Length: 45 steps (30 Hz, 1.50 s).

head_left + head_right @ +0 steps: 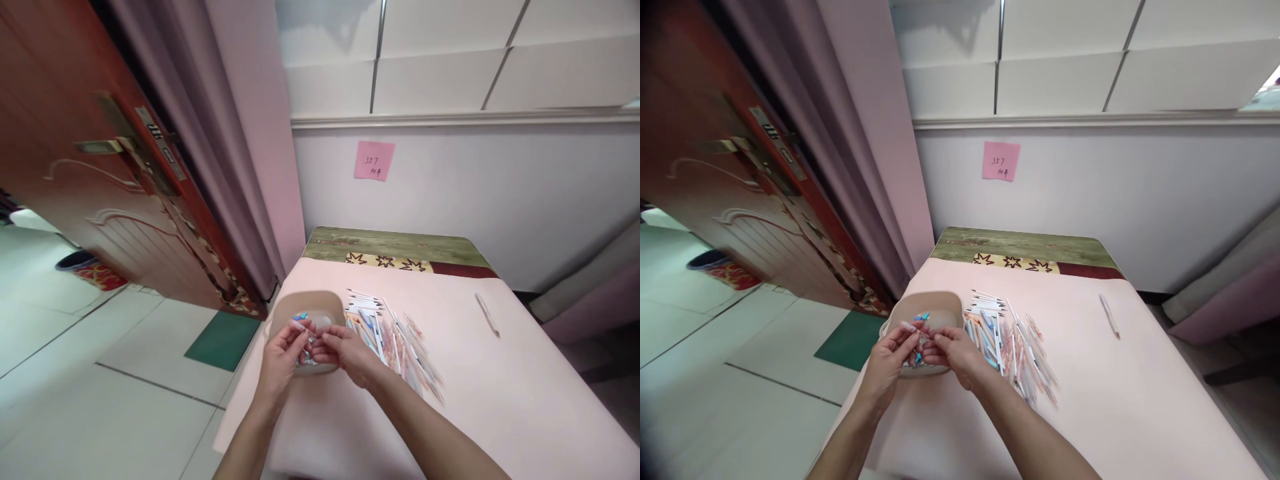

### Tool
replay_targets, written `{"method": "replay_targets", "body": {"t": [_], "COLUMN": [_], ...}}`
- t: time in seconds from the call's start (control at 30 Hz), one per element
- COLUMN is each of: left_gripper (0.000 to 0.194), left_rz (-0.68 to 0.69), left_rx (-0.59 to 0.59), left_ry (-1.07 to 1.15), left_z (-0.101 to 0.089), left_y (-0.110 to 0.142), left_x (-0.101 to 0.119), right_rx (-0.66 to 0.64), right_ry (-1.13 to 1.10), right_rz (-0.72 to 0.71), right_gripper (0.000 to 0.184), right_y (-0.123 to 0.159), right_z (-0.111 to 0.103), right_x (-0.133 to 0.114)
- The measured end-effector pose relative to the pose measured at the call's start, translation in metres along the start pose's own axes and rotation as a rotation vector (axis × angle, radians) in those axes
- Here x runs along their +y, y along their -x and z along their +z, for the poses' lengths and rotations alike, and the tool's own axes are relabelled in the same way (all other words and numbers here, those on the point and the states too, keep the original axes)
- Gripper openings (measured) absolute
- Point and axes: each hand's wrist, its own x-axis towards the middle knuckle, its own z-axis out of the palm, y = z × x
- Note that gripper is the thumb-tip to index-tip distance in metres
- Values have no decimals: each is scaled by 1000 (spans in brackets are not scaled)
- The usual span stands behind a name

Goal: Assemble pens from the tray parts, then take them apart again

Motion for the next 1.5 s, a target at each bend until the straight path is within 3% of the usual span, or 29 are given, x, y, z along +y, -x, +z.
{"method": "replay_targets", "body": {"t": [0.07,0.2,0.23,0.3,0.53,0.73,0.97,1.23,1.5], "left_gripper": [36,8,8,15,19,20,18,18,17], "left_rz": [-23,-187,-234,-291,-306,-281,-319,-320,-313], "left_rx": [45,137,146,162,172,223,202,219,201], "left_ry": [130,488,550,619,655,658,664,657,653], "left_z": [-7,-22,-24,-26,-24,-31,-29,-33,-32], "left_y": [-2,-10,-12,-15,-15,-17,-17,-16,-16], "left_x": [1,5,6,6,8,10,4,5,5], "right_rx": [81,265,261,211,34,-11,-163,32,90], "right_ry": [312,1440,1619,1766,1948,1950,1894,1900,1884], "right_rz": [-111,-325,-324,-292,-250,-256,-237,-229,-230], "right_gripper": [20,22,20,14,16,21,18,24,21], "right_y": [-3,-11,-13,-18,-30,-42,-48,-48,-54], "right_z": [-8,-22,-23,-21,4,10,23,9,-3], "right_x": [-10,-35,-39,-40,-11,-10,-5,-17,-28]}}
